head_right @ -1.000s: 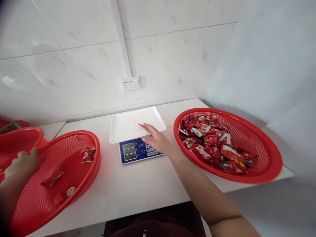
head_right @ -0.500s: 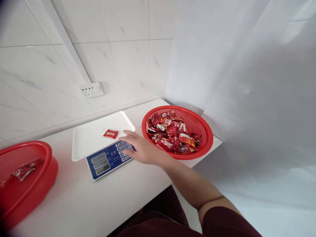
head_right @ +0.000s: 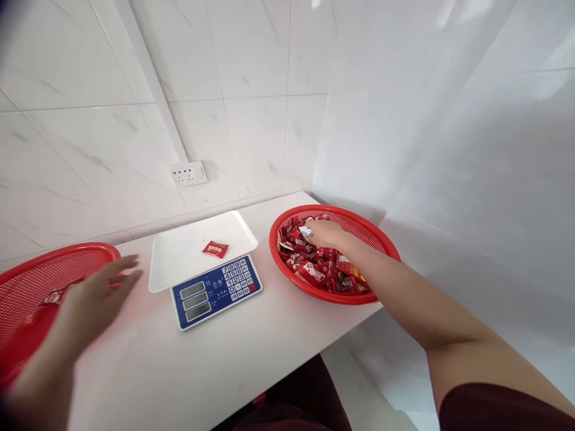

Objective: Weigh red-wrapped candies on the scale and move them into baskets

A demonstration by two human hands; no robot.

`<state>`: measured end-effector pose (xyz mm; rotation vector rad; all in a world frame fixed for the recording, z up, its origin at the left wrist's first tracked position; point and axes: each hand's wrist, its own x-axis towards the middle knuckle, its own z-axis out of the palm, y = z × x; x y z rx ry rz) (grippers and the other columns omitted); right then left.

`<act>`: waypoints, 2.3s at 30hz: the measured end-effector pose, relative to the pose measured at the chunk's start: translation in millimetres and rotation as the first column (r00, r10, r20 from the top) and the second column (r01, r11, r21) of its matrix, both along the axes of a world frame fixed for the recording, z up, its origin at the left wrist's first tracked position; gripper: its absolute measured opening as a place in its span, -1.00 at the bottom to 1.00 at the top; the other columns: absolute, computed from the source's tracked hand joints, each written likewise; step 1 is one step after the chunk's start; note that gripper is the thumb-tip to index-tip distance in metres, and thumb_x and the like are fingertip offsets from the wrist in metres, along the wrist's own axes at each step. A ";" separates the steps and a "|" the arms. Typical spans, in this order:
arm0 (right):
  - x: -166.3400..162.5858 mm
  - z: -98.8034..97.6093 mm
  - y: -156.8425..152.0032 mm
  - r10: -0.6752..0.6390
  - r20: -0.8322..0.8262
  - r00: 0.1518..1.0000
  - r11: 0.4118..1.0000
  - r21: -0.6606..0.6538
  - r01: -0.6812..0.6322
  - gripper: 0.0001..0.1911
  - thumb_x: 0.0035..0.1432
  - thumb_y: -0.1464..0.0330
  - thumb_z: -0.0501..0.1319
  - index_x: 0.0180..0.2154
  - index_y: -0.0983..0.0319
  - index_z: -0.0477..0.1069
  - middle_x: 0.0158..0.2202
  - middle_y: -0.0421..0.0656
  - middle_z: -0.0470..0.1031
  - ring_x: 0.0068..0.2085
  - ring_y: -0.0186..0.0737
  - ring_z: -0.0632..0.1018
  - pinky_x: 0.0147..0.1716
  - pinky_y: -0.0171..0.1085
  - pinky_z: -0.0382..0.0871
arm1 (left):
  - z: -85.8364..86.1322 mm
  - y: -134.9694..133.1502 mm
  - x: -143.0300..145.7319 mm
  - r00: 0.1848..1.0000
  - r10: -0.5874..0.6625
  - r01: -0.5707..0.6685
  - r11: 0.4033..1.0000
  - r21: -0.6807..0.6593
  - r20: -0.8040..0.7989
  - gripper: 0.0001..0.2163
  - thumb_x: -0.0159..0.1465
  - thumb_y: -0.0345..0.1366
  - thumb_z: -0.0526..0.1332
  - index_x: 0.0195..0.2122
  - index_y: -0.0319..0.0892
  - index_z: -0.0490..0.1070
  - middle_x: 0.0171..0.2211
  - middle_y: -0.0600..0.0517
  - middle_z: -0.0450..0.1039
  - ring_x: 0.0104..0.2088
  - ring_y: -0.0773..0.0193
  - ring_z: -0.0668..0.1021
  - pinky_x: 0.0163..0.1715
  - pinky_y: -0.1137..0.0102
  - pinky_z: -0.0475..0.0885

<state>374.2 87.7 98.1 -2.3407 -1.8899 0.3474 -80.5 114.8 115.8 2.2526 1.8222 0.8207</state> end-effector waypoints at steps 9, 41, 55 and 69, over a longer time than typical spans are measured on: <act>-60.4 48.9 -28.4 0.186 -0.880 0.436 0.982 0.151 -0.114 -0.59 0.08 0.20 0.19 -0.04 0.20 0.30 -0.12 -0.09 0.48 -0.18 -0.24 0.53 -0.18 -0.23 0.45 | -39.6 -52.8 123.0 0.572 -0.288 0.642 0.741 -0.199 0.768 -0.59 0.22 -0.03 0.14 0.01 -0.13 0.32 -0.15 -0.07 0.47 -0.22 0.20 0.55 -0.24 0.28 0.50; -138.1 54.3 -83.3 0.356 -0.863 0.359 0.928 0.279 -0.248 -0.64 0.03 0.24 0.28 -0.10 0.14 0.40 -0.32 -0.12 0.56 -0.40 -0.21 0.57 -0.47 -0.26 0.52 | 1.7 -78.8 118.5 0.096 -0.301 0.519 0.829 0.210 0.949 -0.78 0.23 -0.26 0.22 -0.10 -0.05 0.30 -0.44 0.15 0.33 -0.43 0.42 0.49 -0.53 0.57 0.46; -165.6 -6.6 -126.6 0.540 -0.806 0.241 0.838 0.541 -0.069 -0.67 0.13 0.21 0.19 -0.07 0.12 0.26 -0.21 -0.12 0.51 -0.29 -0.23 0.55 -0.42 -0.27 0.48 | -10.2 -135.4 130.8 0.471 -0.410 0.631 0.775 0.026 0.781 -0.64 0.26 -0.26 0.17 0.07 -0.11 0.22 -0.13 -0.05 0.45 -0.20 0.21 0.52 -0.20 0.31 0.44; -142.9 14.0 -172.5 0.597 -0.675 0.433 0.781 0.611 -0.124 -0.63 0.21 0.12 0.08 -0.53 0.21 0.28 -0.62 -0.27 0.27 -0.57 -0.40 0.30 -0.61 -0.40 0.20 | 5.0 -173.9 107.0 0.355 -0.443 0.775 0.631 0.005 0.824 -0.54 0.22 -0.24 0.22 0.15 -0.05 0.20 -0.28 0.00 0.42 -0.37 0.31 0.49 -0.43 0.47 0.42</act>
